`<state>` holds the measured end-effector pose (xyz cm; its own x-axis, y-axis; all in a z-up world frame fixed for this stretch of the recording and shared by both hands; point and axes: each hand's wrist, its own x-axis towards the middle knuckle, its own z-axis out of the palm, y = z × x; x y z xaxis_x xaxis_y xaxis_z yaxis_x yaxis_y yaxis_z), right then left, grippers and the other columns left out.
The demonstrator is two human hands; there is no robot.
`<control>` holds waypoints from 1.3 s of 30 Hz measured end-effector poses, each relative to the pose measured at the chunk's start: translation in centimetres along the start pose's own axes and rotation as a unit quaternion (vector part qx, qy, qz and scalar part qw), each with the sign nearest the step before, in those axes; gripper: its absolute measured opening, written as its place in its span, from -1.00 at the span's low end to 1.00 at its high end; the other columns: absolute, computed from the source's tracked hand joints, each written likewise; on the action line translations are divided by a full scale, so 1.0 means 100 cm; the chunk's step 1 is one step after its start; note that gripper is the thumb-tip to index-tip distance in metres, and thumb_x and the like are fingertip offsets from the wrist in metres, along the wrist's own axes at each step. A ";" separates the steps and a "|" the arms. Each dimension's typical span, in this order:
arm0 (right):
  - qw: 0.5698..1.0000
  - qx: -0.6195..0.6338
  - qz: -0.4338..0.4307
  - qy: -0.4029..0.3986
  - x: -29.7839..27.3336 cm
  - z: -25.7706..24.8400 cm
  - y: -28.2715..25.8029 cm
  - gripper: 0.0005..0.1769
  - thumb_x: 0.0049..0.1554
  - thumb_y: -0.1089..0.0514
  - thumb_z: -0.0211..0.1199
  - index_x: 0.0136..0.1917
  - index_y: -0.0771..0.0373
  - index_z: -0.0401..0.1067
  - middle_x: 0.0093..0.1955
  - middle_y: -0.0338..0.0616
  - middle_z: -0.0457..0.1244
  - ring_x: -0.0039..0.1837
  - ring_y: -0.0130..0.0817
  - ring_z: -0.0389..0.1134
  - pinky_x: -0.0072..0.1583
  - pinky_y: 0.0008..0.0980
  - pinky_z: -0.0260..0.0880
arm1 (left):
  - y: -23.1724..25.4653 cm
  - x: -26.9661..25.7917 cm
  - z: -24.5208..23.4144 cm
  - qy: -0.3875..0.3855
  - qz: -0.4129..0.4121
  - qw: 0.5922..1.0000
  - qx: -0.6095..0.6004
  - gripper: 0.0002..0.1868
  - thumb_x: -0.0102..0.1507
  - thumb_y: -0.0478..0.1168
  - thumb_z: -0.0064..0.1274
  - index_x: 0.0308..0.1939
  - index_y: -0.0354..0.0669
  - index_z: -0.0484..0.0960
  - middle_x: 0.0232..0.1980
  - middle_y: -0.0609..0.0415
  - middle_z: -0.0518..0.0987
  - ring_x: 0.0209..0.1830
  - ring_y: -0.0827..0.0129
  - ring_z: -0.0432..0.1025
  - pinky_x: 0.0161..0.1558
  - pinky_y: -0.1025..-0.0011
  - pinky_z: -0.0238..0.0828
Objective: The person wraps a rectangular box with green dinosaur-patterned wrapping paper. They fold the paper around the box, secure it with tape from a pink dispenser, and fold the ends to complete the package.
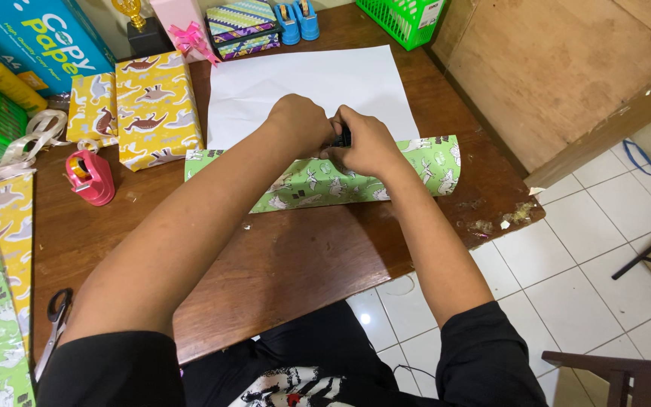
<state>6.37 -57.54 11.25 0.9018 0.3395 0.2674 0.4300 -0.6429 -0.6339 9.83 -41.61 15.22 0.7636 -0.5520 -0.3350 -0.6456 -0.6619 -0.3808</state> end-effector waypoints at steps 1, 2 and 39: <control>1.000 -0.010 0.005 -0.003 0.001 0.000 0.000 -0.47 -0.12 0.06 0.59 -0.15 0.19 0.23 -0.14 -0.09 0.38 -0.08 0.02 0.40 -0.05 -0.11 0.35 | -0.002 0.001 0.000 0.001 0.001 1.000 0.001 -0.84 0.35 0.04 0.05 -0.08 0.25 0.69 -0.16 0.19 0.70 -0.13 0.23 0.62 -0.20 0.22 0.56; 1.000 -0.021 0.009 -0.006 0.001 0.000 0.000 -0.47 -0.12 0.05 0.59 -0.15 0.19 0.23 -0.17 -0.08 0.37 -0.08 0.02 0.40 -0.06 -0.11 0.34 | -0.002 0.003 0.000 0.002 0.003 1.000 0.002 -0.84 0.34 0.05 0.06 -0.07 0.26 0.66 -0.18 0.18 0.71 -0.16 0.22 0.63 -0.23 0.21 0.56; 0.998 -0.015 -0.015 -0.056 -0.001 -0.001 -0.003 -0.70 0.00 0.05 0.48 0.04 -0.13 0.65 0.29 -0.27 0.35 0.27 -0.24 0.38 0.27 -0.26 0.36 | -0.052 -0.014 0.075 0.221 -0.032 0.821 -0.525 -0.69 0.34 -0.02 0.07 0.05 -0.08 0.66 -0.06 -0.01 0.68 -0.07 0.21 0.56 -0.03 0.28 0.47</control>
<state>6.11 -57.46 11.51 0.8789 0.4325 0.2010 0.4587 -0.6510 -0.6049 12.00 -33.60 11.16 0.8746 -0.4761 0.0915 -0.4164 -0.6410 0.6447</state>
